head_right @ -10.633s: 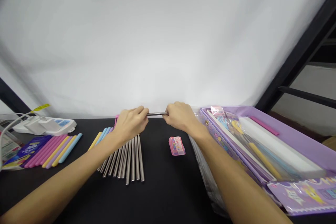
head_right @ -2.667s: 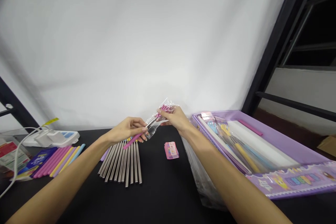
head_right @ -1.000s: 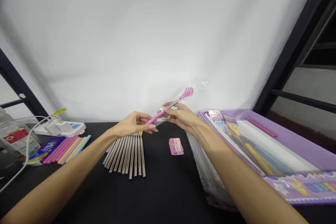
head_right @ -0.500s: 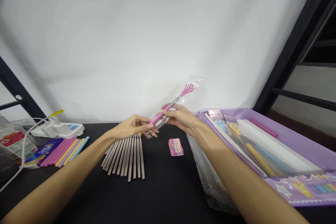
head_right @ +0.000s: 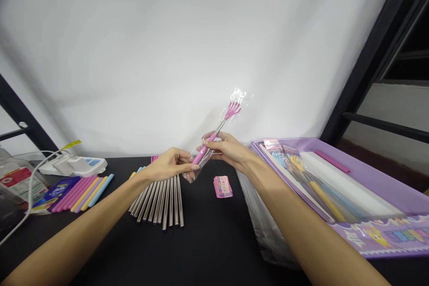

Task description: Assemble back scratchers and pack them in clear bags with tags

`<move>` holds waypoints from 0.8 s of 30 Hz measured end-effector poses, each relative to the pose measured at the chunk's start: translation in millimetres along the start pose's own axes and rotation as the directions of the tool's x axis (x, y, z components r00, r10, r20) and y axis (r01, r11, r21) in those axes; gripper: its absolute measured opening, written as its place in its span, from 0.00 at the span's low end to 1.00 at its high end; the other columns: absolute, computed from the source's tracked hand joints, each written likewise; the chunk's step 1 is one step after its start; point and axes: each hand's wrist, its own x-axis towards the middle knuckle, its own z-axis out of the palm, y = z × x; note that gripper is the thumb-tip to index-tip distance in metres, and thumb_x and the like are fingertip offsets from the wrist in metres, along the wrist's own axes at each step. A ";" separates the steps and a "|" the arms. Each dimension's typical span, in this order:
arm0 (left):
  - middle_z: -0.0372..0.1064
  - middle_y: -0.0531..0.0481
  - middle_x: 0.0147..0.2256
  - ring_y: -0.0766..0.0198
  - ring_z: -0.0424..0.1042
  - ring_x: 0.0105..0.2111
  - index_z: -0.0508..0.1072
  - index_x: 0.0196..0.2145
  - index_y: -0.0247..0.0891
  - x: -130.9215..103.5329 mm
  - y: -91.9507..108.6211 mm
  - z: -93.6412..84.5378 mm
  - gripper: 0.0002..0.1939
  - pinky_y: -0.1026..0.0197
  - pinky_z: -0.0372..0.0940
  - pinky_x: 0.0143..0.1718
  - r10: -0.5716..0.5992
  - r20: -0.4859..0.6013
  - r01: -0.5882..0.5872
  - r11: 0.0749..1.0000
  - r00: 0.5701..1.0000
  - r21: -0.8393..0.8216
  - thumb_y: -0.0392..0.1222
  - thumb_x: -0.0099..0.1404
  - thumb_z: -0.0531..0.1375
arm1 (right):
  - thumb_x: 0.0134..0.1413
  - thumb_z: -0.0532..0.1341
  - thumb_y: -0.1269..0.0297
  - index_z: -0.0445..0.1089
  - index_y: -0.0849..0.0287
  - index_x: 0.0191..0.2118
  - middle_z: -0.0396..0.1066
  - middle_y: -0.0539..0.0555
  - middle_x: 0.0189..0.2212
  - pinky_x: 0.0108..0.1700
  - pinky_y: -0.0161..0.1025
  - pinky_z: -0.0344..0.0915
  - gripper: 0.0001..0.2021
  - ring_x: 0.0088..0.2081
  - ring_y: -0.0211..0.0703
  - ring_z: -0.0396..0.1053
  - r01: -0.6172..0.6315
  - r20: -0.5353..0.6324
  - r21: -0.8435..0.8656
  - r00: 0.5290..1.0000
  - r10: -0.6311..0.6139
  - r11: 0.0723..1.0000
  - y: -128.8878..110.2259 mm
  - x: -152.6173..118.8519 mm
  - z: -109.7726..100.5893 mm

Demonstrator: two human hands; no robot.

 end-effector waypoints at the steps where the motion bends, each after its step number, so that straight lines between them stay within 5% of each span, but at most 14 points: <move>1: 0.75 0.45 0.27 0.65 0.74 0.25 0.75 0.32 0.31 -0.8 1.7 0.0 0.20 0.62 0.71 0.31 0.000 -0.019 0.001 0.999 1.000 0.033 0.55 0.61 0.62 | 0.47 0.70 0.63 0.70 0.57 0.37 0.76 0.52 0.32 0.43 0.43 0.70 0.12 0.39 0.44 0.74 0.001 0.007 0.004 1.000 -0.001 1.000 0.0 -0.2 0.4; 11: 0.71 0.47 0.23 0.65 0.71 0.22 0.72 0.26 0.33 -1.4 2.2 2.2 0.21 0.63 0.66 0.25 -0.017 -0.043 0.024 0.985 0.999 0.171 0.57 0.62 0.60 | 0.48 0.69 0.67 0.70 0.59 0.39 0.76 0.52 0.33 0.47 0.41 0.71 0.11 0.39 0.42 0.75 0.011 -0.012 0.060 1.000 -0.010 0.998 2.0 -0.5 -1.2; 13: 0.72 0.48 0.26 0.64 0.72 0.26 0.71 0.34 0.34 -3.2 2.9 -1.7 0.18 0.63 0.66 0.28 0.035 -0.071 -0.022 0.985 0.997 0.173 0.54 0.57 0.65 | 0.48 0.69 0.69 0.70 0.59 0.38 0.76 0.53 0.34 0.48 0.41 0.70 0.11 0.39 0.42 0.75 -0.006 -0.035 0.067 0.999 0.009 0.998 -0.5 -0.6 -2.0; 17: 0.70 0.48 0.41 0.63 0.73 0.33 0.61 0.52 0.44 -7.6 10.1 -10.1 0.40 0.60 0.68 0.35 0.183 -0.052 -0.169 0.965 0.982 0.199 0.46 0.44 0.74 | 0.47 0.69 0.70 0.68 0.58 0.34 0.76 0.53 0.31 0.47 0.42 0.70 0.10 0.37 0.42 0.75 -0.021 -0.072 0.098 0.997 0.029 0.995 -2.3 0.1 -4.0; 21: 0.64 0.46 0.44 0.62 0.70 0.40 0.73 0.37 0.39 -6.7 16.0 -9.3 0.13 0.57 0.67 0.43 0.304 0.002 -0.278 0.867 0.953 0.415 0.48 0.59 0.66 | 0.45 0.69 0.70 0.67 0.57 0.35 0.74 0.49 0.29 0.46 0.42 0.70 0.12 0.35 0.40 0.74 -0.008 -0.060 0.100 0.998 0.014 0.995 -1.0 0.3 -5.5; 24: 0.61 0.46 0.46 0.62 0.68 0.44 0.73 0.32 0.37 -3.6 14.2 -2.8 0.10 0.56 0.65 0.48 0.361 -0.036 -0.305 0.834 0.932 0.460 0.46 0.65 0.60 | 0.43 0.70 0.70 0.66 0.56 0.40 0.74 0.48 0.30 0.45 0.42 0.70 0.17 0.36 0.40 0.74 -0.011 -0.036 0.088 0.999 0.014 0.996 -1.2 -1.1 -5.1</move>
